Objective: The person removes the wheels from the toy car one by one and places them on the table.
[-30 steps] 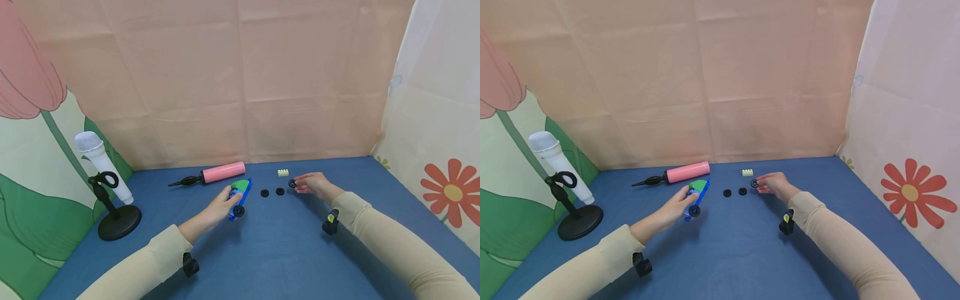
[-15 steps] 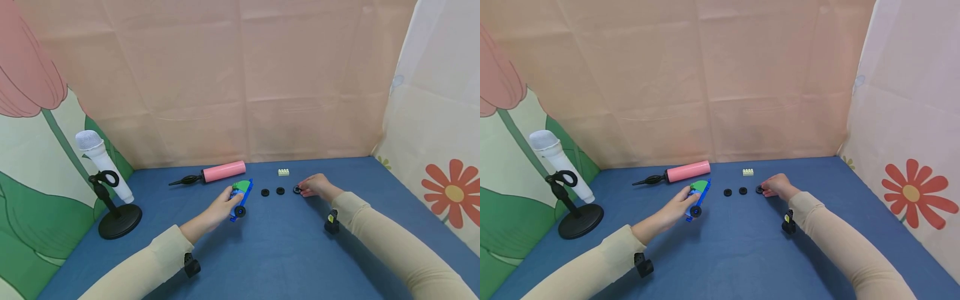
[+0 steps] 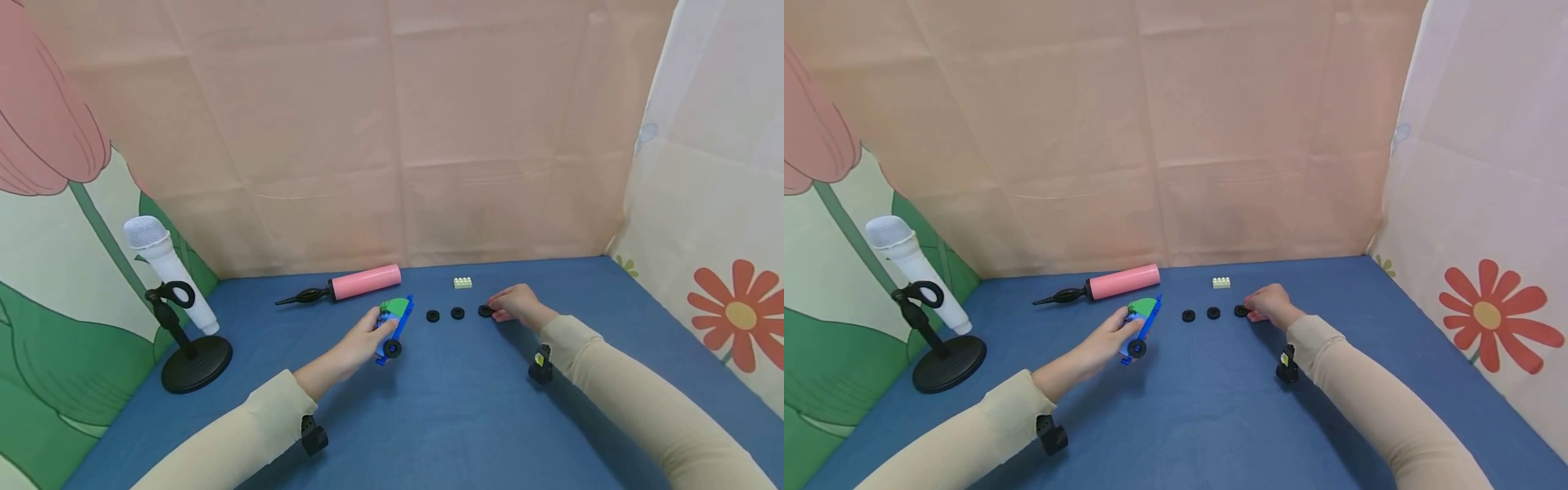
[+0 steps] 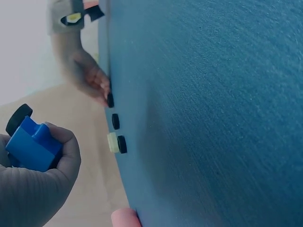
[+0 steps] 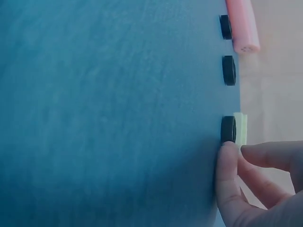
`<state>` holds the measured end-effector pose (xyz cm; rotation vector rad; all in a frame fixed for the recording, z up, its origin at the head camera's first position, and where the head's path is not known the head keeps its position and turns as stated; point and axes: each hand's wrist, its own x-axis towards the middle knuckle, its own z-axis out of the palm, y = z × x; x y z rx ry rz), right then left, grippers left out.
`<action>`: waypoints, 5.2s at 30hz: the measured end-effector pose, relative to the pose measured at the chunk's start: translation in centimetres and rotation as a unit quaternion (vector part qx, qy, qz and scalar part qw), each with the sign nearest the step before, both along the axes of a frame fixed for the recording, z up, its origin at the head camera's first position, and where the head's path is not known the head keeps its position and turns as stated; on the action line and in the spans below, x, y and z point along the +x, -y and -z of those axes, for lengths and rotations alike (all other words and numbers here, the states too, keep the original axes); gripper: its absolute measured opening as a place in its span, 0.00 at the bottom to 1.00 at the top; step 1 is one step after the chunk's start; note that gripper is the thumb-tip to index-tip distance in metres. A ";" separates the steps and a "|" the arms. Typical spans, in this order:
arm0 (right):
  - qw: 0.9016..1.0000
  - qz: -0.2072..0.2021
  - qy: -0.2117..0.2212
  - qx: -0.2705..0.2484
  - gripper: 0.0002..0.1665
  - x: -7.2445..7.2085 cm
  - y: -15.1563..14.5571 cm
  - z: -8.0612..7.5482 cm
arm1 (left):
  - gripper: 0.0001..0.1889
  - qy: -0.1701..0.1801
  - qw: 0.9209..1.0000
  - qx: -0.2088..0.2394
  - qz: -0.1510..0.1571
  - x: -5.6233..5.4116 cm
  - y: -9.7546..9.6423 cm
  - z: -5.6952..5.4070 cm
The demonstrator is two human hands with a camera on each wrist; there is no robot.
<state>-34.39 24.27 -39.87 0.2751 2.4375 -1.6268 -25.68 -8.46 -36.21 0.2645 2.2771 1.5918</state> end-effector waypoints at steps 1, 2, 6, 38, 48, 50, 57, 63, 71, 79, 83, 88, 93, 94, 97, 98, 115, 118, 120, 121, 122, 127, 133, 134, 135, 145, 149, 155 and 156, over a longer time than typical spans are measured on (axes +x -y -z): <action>1.000 -0.001 -0.003 -0.002 0.19 0.1 -0.1 0.0 | 0.26 0.000 1.000 -0.001 0.000 0.0 0.0 0.0; 1.000 -0.002 -0.007 -0.003 0.19 0.1 -0.2 -0.1 | 0.26 0.000 1.000 -0.004 0.001 0.1 0.0 0.0; 1.000 -0.009 -0.021 -0.014 0.21 0.4 -0.5 -0.9 | 0.26 0.002 1.000 0.002 -0.001 0.0 -0.1 0.0; 0.978 -0.180 -0.057 -0.092 0.19 5.9 7.6 -7.6 | 0.27 0.015 0.997 0.074 -0.018 -1.1 0.0 -1.4; 0.961 -0.243 -0.072 -0.110 0.18 8.1 10.1 -8.0 | 0.30 0.055 0.993 0.107 -0.015 -1.3 0.3 -1.5; 0.961 -0.246 -0.074 -0.105 0.18 8.5 10.4 -8.0 | 0.31 0.055 0.993 0.106 0.002 -1.2 0.4 -1.5; 0.959 -0.251 -0.078 -0.102 0.19 9.1 11.7 -7.3 | 0.29 0.037 0.994 0.100 0.027 -1.0 0.3 -1.6; 0.954 -0.263 -0.096 -0.104 0.21 9.6 12.5 -6.8 | 0.26 0.039 0.992 0.112 0.033 -0.9 0.1 -1.8; 0.957 -0.248 -0.104 -0.113 0.21 9.9 13.3 -6.0 | 0.26 0.048 0.990 0.126 0.039 -1.1 0.0 -1.6; 0.952 -0.245 -0.141 -0.115 0.20 9.7 13.5 -5.4 | 0.25 0.059 0.989 0.131 0.026 -1.0 -0.4 -1.7; 0.946 -0.260 -0.177 -0.085 0.20 9.6 13.4 -5.4 | 0.26 0.057 0.990 0.124 0.023 -1.1 -0.4 -1.7; 0.936 -0.278 -0.211 -0.049 0.18 9.5 13.2 -5.3 | 0.26 0.059 0.989 0.126 0.038 -1.2 -0.4 -1.4; 0.927 -0.298 -0.225 -0.046 0.17 9.3 13.1 -5.0 | 0.27 0.066 0.988 0.129 0.059 -1.2 -0.4 -1.2; 0.925 -0.302 -0.225 -0.050 0.17 9.3 13.1 -4.9 | 0.27 0.064 0.988 0.130 0.061 -1.2 -0.4 -1.2; 0.921 -0.313 -0.223 -0.066 0.18 9.2 13.1 -4.8 | 0.26 0.069 0.987 0.135 0.055 -1.3 -0.5 -1.2; 0.920 -0.316 -0.222 -0.070 0.18 9.2 13.1 -4.8 | 0.26 0.068 0.987 0.135 0.053 -1.3 -0.5 -1.2; 0.927 -0.273 -0.245 -0.074 0.14 9.7 13.9 -4.4 | 0.25 0.031 0.994 0.091 0.057 -1.5 -0.8 -1.7; 0.930 -0.262 -0.249 -0.068 0.14 9.8 14.1 -4.3 | 0.24 0.027 0.995 0.085 0.052 -1.6 -0.8 -1.7; 0.931 -0.257 -0.252 -0.065 0.14 9.8 14.3 -4.4 | 0.24 0.025 0.995 0.081 0.048 -1.6 -0.8 -1.6; 0.932 -0.253 -0.251 -0.064 0.14 9.8 14.3 -4.4 | 0.24 0.025 0.996 0.078 0.045 -1.6 -0.9 -1.7; 0.934 -0.249 -0.250 -0.063 0.14 9.9 14.3 -4.4 | 0.24 0.025 0.996 0.075 0.042 -1.6 -1.0 -1.7; 0.941 -0.231 -0.238 -0.066 0.14 10.0 14.3 -4.3 | 0.25 0.028 0.998 0.060 0.023 -1.5 -1.5 -1.8; 0.942 -0.227 -0.236 -0.067 0.14 10.0 14.0 -4.1 | 0.26 0.025 0.998 0.048 0.008 -1.6 -2.0 -1.8; 0.942 -0.227 -0.236 -0.070 0.14 10.0 13.9 -4.1 | 0.26 0.025 0.999 0.046 0.008 -1.6 -2.0 -1.8; 0.943 -0.226 -0.235 -0.072 0.14 10.0 13.9 -4.1 | 0.26 0.025 0.999 0.044 0.008 -1.6 -2.1 -1.8; 0.948 -0.207 -0.225 -0.085 0.13 10.1 14.0 -4.4 | 0.24 0.021 0.999 0.035 0.007 -1.9 -2.4 -2.0; 0.949 -0.205 -0.224 -0.089 0.13 10.0 14.0 -4.4 | 0.23 0.020 0.999 0.030 -0.001 -1.9 -2.4 -2.1; 0.946 -0.215 -0.226 -0.093 0.13 9.8 13.8 -4.4 | 0.22 0.016 0.999 0.023 -0.016 -1.8 -2.7 -2.2; 0.945 -0.215 -0.228 -0.093 0.13 9.8 13.7 -4.4 | 0.22 0.018 1.000 0.021 -0.014 -1.8 -2.8 -2.2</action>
